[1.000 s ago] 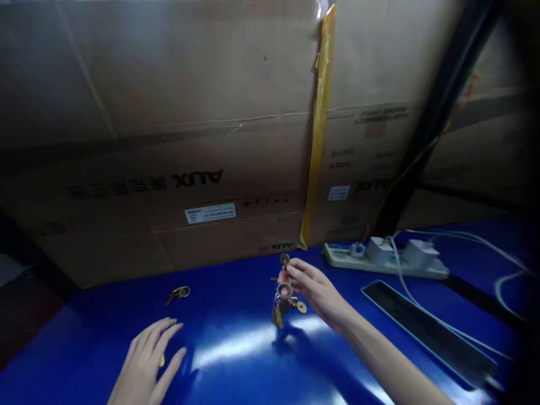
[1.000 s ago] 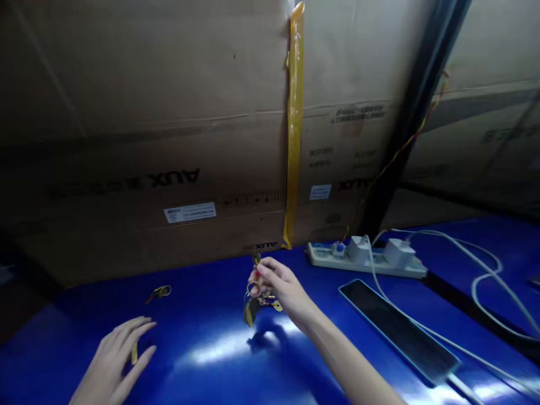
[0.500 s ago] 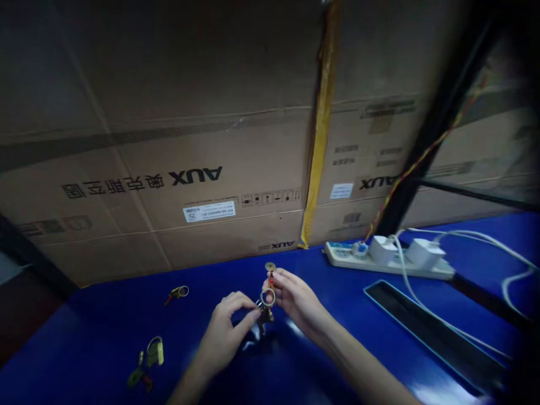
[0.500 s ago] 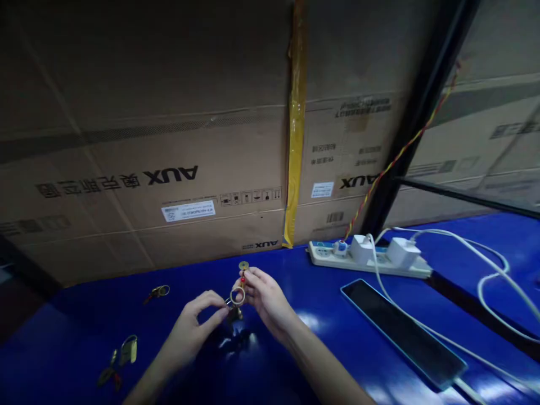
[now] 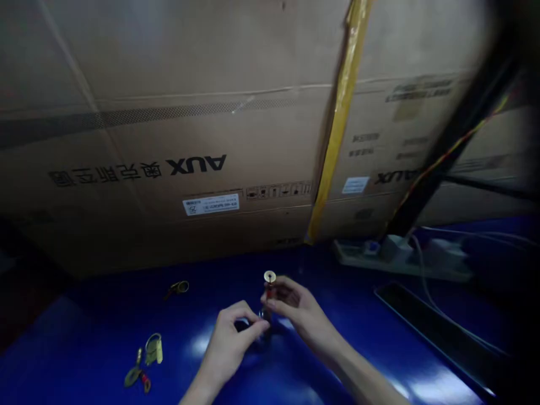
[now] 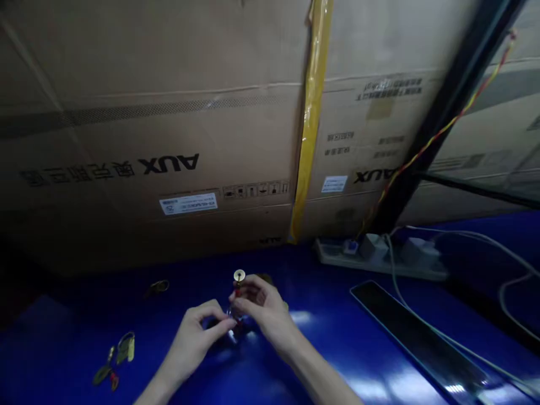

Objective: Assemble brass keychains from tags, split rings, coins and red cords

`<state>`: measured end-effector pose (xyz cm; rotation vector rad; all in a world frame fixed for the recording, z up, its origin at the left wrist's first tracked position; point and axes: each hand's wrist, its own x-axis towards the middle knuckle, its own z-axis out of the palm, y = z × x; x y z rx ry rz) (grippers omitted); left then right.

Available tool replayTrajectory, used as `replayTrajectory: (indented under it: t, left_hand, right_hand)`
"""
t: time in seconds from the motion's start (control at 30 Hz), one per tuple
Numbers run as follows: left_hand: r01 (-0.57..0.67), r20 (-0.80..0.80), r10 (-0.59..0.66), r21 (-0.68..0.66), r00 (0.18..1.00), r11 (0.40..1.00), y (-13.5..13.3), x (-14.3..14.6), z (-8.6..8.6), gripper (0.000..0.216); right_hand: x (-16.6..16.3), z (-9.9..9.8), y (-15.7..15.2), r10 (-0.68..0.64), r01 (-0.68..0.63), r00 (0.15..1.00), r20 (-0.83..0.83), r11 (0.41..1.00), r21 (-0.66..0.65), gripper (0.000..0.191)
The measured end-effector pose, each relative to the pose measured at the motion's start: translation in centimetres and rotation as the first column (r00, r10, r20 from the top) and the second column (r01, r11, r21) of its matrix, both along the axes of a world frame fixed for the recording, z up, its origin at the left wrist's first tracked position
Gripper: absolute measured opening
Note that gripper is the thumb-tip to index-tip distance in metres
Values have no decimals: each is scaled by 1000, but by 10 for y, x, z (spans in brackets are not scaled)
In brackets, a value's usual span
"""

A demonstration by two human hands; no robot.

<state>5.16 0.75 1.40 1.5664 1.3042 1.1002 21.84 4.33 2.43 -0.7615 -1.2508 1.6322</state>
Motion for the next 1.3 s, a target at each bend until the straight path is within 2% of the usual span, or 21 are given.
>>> replayTrajectory:
  t: [0.1,0.17,0.27,0.37,0.43,0.5,0.6,0.63,0.67,0.7,0.77,0.8,0.83,0.9,0.93,1.07,1.17,1.23,1.3]
  left_hand:
    - [11,66,-7,-56,998,998,-1,1,-5,23]
    - [21,102,-11,-91,995,996,0,0,-6,24]
    - [7,131,7,-107,991,994,0,-6,-3,27]
    - [5,140,6,-76,990,997,1,-12,4,29]
    - [-5,132,13,-58,991,998,1,-16,8,29]
    - [-18,121,24,-53,992,998,1,-18,10,28]
    - [-3,129,7,-34,992,999,0,-19,10,28]
    - [4,132,-1,-25,991,1000,-1,-19,10,28]
    - [11,134,-8,-17,991,1000,-1,-18,9,28]
    - [18,135,-16,-12,991,1000,-2,-18,8,28]
    - [33,137,-31,-10,990,999,-2,-16,6,27]
    - [35,142,-33,-8,989,999,-2,-15,5,27]
    - [37,148,-36,-4,988,999,-2,-14,4,26]
    - [38,152,-38,2,988,999,-3,-13,3,26]
    - [32,144,-32,3,989,999,-3,-13,2,27]
    - [11,89,-7,-41,996,999,-4,-11,1,31]
    - [29,135,-13,-116,991,993,-5,-6,-2,35]
    - [46,223,-17,-124,975,991,-5,-2,-3,35]
    - [54,278,-29,-81,960,995,-7,2,-3,30]
  right_hand:
    - [0,6,-7,85,-90,994,68,993,72,23]
    - [4,10,-7,91,-98,993,81,991,90,23]
    - [19,12,6,-37,31,997,65,995,94,27]
    - [38,5,27,-187,161,966,178,975,155,30]
    - [48,-3,40,-244,172,920,306,954,244,27]
    - [54,-11,46,-308,143,840,447,920,365,22]
    - [51,-12,41,-513,124,637,575,805,581,20]
    - [47,-10,35,-552,111,603,576,773,625,20]
    - [42,-7,28,-546,85,613,571,764,640,21]
    - [36,-4,21,-480,35,671,565,782,622,23]
    - [22,1,5,-238,-141,768,594,842,520,40]
    - [15,2,-2,-183,-200,773,608,839,506,49]
    - [10,2,-8,-157,-244,763,627,828,504,45]
    - [2,1,-14,-153,-298,732,664,804,514,21]
    - [0,1,-14,-158,-319,715,681,793,519,16]
    - [2,-3,-9,-218,-418,625,749,718,557,22]
    - [3,-9,-8,-301,-447,563,770,672,590,22]
    - [0,-13,-11,-295,-410,580,759,700,585,23]
    - [-5,-15,-15,-247,-339,642,726,758,557,26]
